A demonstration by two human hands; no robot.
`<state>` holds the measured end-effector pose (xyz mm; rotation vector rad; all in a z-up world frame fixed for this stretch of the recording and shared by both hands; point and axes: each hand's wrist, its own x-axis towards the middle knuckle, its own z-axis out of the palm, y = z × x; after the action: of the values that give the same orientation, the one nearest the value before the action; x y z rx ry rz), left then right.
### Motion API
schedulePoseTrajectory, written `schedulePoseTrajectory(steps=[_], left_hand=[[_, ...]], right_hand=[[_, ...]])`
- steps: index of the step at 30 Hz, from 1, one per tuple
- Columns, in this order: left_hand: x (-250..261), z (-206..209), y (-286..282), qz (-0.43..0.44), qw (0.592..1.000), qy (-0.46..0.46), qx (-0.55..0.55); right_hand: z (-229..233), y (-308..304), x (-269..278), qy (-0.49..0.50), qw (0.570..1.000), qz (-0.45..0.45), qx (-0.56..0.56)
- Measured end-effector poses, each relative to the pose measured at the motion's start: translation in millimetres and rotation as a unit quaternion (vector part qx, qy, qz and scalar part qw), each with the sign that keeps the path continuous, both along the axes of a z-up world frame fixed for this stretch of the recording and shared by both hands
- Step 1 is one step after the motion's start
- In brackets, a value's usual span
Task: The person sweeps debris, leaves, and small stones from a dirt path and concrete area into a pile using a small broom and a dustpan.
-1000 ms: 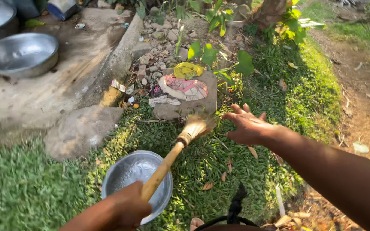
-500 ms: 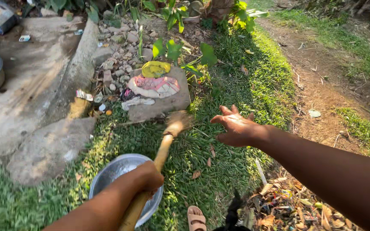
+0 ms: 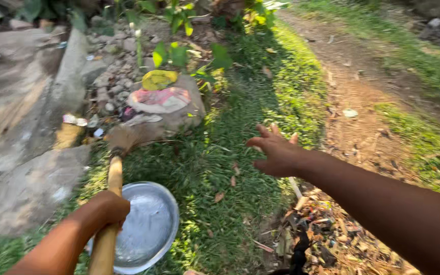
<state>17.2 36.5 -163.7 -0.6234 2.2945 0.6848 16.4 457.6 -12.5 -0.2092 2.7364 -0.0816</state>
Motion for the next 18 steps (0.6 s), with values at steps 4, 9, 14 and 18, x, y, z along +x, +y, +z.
schedulePoseTrajectory(steps=[4,9,14,18], left_hand=[[31.6,-51.9,95.9,-0.065,0.997,-0.028,0.011],[121.1,-34.0,151.1,-0.077,0.996,-0.024,0.033],[228.8,-17.1,191.1,-0.097,0.994,-0.027,0.046],[254.2,-0.7,203.5,-0.121,0.992,0.002,0.024]], right_hand=[[-20.8,49.8,46.1,0.004,0.999,-0.012,-0.029],[-25.6,103.1,81.5,-0.05,0.998,0.025,0.007],[-20.9,144.0,95.4,0.0,0.999,0.012,-0.037],[-27.7,161.5,123.3,-0.035,0.999,0.008,-0.009]])
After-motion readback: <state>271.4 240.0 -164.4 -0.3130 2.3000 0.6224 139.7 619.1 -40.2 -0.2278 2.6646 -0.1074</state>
